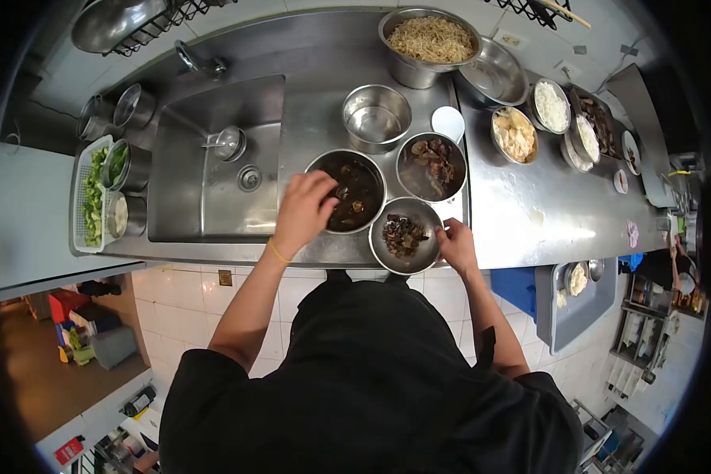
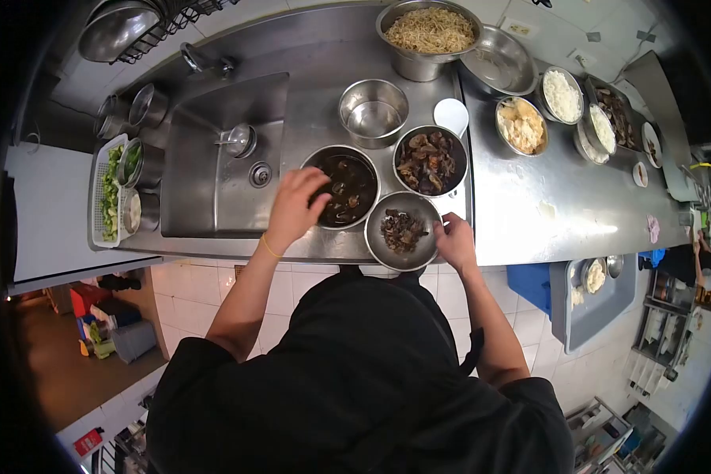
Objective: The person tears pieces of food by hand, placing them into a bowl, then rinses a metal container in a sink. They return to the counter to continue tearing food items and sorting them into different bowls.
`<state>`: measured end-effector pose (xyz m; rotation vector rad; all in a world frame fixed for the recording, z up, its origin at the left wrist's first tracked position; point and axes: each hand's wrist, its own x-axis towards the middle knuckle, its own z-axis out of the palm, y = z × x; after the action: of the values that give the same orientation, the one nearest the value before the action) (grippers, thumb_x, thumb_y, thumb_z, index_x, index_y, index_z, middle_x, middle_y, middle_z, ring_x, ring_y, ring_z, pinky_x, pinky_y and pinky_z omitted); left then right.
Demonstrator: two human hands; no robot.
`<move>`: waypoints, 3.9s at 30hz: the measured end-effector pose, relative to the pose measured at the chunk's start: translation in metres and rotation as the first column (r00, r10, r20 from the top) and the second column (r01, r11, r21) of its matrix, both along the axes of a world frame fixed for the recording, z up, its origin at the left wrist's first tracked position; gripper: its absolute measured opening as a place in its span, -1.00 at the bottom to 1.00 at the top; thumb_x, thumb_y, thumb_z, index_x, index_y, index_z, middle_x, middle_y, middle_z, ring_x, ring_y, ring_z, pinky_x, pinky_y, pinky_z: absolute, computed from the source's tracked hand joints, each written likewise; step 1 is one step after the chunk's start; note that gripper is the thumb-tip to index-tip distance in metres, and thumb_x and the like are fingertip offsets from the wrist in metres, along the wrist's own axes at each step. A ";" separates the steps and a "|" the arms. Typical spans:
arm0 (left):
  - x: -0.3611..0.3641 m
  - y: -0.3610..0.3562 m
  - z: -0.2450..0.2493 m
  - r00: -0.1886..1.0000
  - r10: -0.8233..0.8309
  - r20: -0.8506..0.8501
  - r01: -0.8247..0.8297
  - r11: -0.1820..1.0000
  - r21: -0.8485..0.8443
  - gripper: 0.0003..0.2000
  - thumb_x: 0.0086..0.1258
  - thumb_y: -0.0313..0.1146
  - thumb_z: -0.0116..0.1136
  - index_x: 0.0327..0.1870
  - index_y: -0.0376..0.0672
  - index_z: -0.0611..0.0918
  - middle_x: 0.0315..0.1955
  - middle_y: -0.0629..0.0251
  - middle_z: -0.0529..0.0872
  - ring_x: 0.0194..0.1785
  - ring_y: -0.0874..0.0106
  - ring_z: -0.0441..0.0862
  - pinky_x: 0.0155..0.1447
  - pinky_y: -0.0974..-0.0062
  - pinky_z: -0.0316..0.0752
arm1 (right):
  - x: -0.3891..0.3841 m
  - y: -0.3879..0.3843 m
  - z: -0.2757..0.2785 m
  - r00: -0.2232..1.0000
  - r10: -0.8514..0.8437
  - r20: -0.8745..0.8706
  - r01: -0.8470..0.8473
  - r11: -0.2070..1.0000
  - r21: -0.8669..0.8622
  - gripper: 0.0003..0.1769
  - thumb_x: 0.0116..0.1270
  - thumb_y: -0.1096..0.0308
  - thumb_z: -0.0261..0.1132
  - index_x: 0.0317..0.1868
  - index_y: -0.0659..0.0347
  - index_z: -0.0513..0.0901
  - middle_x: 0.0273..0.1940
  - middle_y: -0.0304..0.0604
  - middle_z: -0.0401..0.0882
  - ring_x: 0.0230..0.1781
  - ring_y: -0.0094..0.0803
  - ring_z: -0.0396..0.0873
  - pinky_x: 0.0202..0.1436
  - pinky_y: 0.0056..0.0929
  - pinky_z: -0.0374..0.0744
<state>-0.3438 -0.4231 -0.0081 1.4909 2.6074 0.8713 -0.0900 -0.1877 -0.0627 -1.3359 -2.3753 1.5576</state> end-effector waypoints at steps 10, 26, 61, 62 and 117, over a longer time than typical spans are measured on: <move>0.000 0.033 -0.029 0.944 -0.317 0.091 0.327 0.933 -0.149 -0.85 0.26 -0.34 0.28 -0.23 -0.16 0.75 -0.23 0.25 0.64 -0.02 0.20 0.52 0.15 0.30 0.46 | -0.005 -0.014 0.001 0.998 -0.024 0.058 0.006 0.955 0.296 -0.74 0.28 0.30 0.28 -0.21 0.39 0.67 -0.44 0.19 0.67 -0.40 0.04 0.69 -0.25 -0.13 0.61; 0.043 0.045 0.004 0.101 -0.226 0.969 -0.475 0.845 0.246 -0.87 0.50 -0.33 0.19 -0.15 -0.21 0.62 -0.30 0.41 0.65 -0.30 0.61 0.54 -0.21 0.57 0.50 | -0.052 -0.037 0.085 0.860 0.167 -0.483 -0.107 0.983 0.148 -0.75 0.37 0.42 0.32 0.02 0.31 0.60 -0.22 -0.06 0.67 -0.24 -0.34 0.68 -0.21 -0.43 0.63; -0.037 0.144 0.023 0.912 -0.032 0.408 -0.102 0.947 0.304 -0.76 0.30 -0.61 0.13 -0.01 -0.28 0.59 -0.22 0.26 0.72 -0.22 0.53 0.65 -0.07 0.57 0.53 | -0.035 -0.039 0.040 0.820 0.468 -0.330 -0.320 0.852 0.414 -0.84 0.15 0.53 0.34 -0.22 0.30 0.62 -0.19 -0.01 0.53 -0.03 -0.03 0.50 0.01 -0.15 0.52; -0.043 0.139 0.021 0.935 -0.051 0.351 -0.074 0.940 0.332 -0.72 0.25 -0.63 0.10 -0.01 -0.26 0.61 -0.23 0.22 0.75 -0.20 0.45 0.69 -0.05 0.51 0.55 | -0.038 -0.044 0.043 0.826 0.466 -0.319 -0.329 0.856 0.398 -0.86 0.17 0.52 0.33 -0.24 0.30 0.62 -0.21 -0.01 0.53 -0.05 -0.02 0.51 -0.01 -0.14 0.52; 0.010 0.015 0.000 -0.073 -0.556 0.828 -0.379 0.783 0.493 -0.82 0.45 -0.55 0.16 0.01 -0.14 0.55 -0.09 0.34 0.62 -0.07 0.51 0.60 -0.06 0.55 0.53 | -0.116 -0.086 0.098 0.656 0.349 -0.670 -0.198 0.935 0.293 -0.80 0.24 0.55 0.34 -0.11 0.30 0.65 -0.19 -0.02 0.63 -0.30 -0.20 0.66 -0.21 -0.36 0.61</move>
<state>-0.3340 -0.4085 -0.0083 0.3590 0.9055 1.9076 -0.2063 -0.2734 0.0357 -0.2134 -2.1577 1.4626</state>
